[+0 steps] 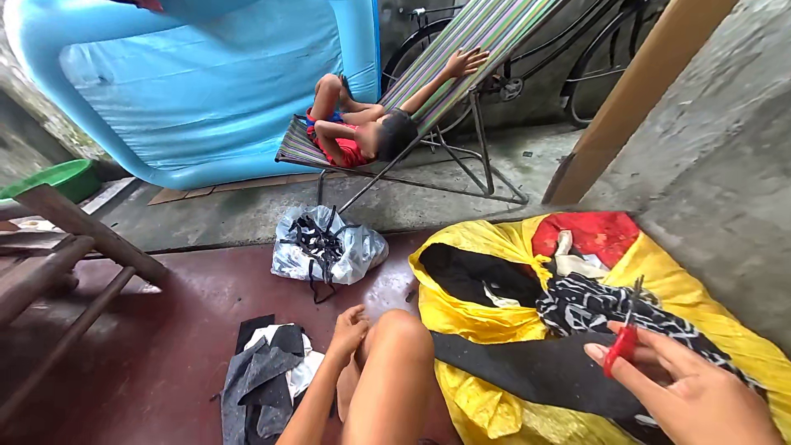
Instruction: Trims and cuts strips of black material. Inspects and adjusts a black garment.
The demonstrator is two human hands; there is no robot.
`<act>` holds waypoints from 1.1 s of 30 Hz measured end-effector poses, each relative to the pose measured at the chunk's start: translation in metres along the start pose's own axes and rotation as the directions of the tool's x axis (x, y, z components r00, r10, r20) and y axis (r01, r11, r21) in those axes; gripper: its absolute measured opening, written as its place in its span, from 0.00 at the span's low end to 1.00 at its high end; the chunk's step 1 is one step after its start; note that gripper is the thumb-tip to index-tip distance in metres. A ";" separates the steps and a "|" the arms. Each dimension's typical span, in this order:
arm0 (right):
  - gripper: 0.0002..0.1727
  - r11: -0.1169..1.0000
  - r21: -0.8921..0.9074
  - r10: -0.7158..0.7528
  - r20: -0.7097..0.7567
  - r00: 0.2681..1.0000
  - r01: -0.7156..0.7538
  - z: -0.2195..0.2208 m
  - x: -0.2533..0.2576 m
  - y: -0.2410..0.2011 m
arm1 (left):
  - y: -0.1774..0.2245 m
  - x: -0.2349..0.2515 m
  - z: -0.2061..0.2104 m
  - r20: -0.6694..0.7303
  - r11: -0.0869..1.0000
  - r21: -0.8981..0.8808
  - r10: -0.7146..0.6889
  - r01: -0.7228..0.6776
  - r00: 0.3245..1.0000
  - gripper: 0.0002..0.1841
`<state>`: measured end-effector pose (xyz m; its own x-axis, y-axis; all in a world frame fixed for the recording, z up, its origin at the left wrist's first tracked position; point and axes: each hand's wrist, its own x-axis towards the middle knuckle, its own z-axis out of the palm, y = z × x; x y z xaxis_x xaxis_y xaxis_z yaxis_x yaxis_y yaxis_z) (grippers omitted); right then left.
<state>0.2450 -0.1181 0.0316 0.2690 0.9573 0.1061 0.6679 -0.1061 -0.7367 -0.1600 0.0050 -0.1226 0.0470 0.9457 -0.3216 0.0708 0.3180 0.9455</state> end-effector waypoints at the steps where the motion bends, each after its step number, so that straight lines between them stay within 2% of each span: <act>1: 0.33 1.000 0.024 0.000 -0.004 1.000 0.000 0.002 0.001 -0.002 | 0.011 -0.002 0.001 -0.012 1.000 -0.001 0.021 -0.021 1.000 0.25; 3: 0.32 0.995 0.097 0.000 -0.029 1.000 0.003 0.008 0.005 -0.004 | 0.044 -0.011 0.012 0.003 0.992 -0.002 0.125 -0.125 0.992 0.25; 5: 0.29 0.977 0.213 0.001 -0.054 0.999 0.011 0.015 0.009 -0.008 | 0.081 -0.027 0.035 0.096 0.958 0.031 0.282 -0.286 0.955 0.25; 7: 0.26 0.935 0.354 0.006 -0.075 0.997 0.021 0.022 0.014 -0.012 | 0.107 -0.042 0.065 0.264 0.867 0.144 0.432 -0.478 0.863 0.26; 8: 0.25 0.895 0.445 0.020 -0.071 0.997 0.014 0.024 0.017 -0.014 | 0.117 -0.049 0.081 0.352 0.808 0.215 0.459 -0.548 0.816 0.29; 11: 0.19 0.675 0.738 0.028 -0.033 0.999 0.005 0.029 0.025 -0.020 | 0.143 -0.071 0.134 0.547 0.699 0.360 0.378 -0.618 0.747 0.44; 13: 0.17 0.488 0.873 -0.021 0.025 0.999 -0.012 0.026 0.028 -0.022 | 0.140 -0.068 0.171 0.589 0.699 0.378 0.324 -0.607 0.740 0.58; 14: 0.18 0.408 0.913 -0.063 0.048 0.997 -0.018 0.023 0.029 -0.023 | 0.135 -0.064 0.186 0.578 0.706 0.383 0.319 -0.595 0.751 0.61; 15: 0.20 0.351 0.936 -0.113 0.054 0.992 -0.010 0.018 0.028 -0.025 | 0.130 -0.059 0.197 0.552 0.721 0.372 0.335 -0.585 0.764 0.60; 16: 0.22 0.311 0.950 -0.159 0.044 0.986 0.008 0.013 0.027 -0.026 | 0.128 -0.054 0.204 0.512 0.745 0.341 0.365 -0.574 0.778 0.54; 18: 0.23 0.274 0.961 -0.201 0.016 0.979 0.040 0.001 0.026 -0.025 | 0.130 -0.044 0.206 0.420 0.809 0.251 0.405 -0.532 0.812 0.33; 20: 0.21 0.321 0.947 -0.152 0.024 0.988 0.027 -0.010 0.027 -0.017 | 0.134 -0.030 0.197 0.341 0.869 0.120 0.418 -0.480 0.842 0.21; 22: 0.19 0.411 0.912 -0.029 0.039 0.999 -0.024 -0.017 0.026 -0.008 | 0.141 -0.013 0.181 0.251 0.901 -0.023 0.425 -0.434 0.870 0.17; 24: 0.17 0.524 0.847 0.111 0.039 0.993 -0.092 -0.021 0.024 -0.007 | 0.157 -0.004 0.152 0.137 0.906 -0.044 0.422 -0.420 0.896 0.18; 26: 0.16 0.606 0.785 0.172 0.028 0.985 -0.128 -0.026 0.020 -0.010 | 0.172 0.005 0.115 0.076 0.895 0.039 0.440 -0.444 0.895 0.23; 29: 0.16 0.658 0.744 0.165 0.005 0.986 -0.114 -0.034 0.009 -0.020 | 0.195 -0.005 0.056 0.025 0.840 0.240 0.495 -0.486 0.868 0.31; 33: 0.16 0.741 0.669 0.111 -0.036 0.993 -0.059 -0.043 -0.001 -0.020 | 0.237 -0.050 -0.018 0.026 0.668 0.522 0.609 -0.530 0.793 0.30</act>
<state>0.2612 -0.1287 0.0745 0.3664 0.9293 0.0474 0.0150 0.0450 -0.9989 -0.1636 0.0345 0.1188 0.1058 0.9417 0.3195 0.5424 -0.3239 0.7751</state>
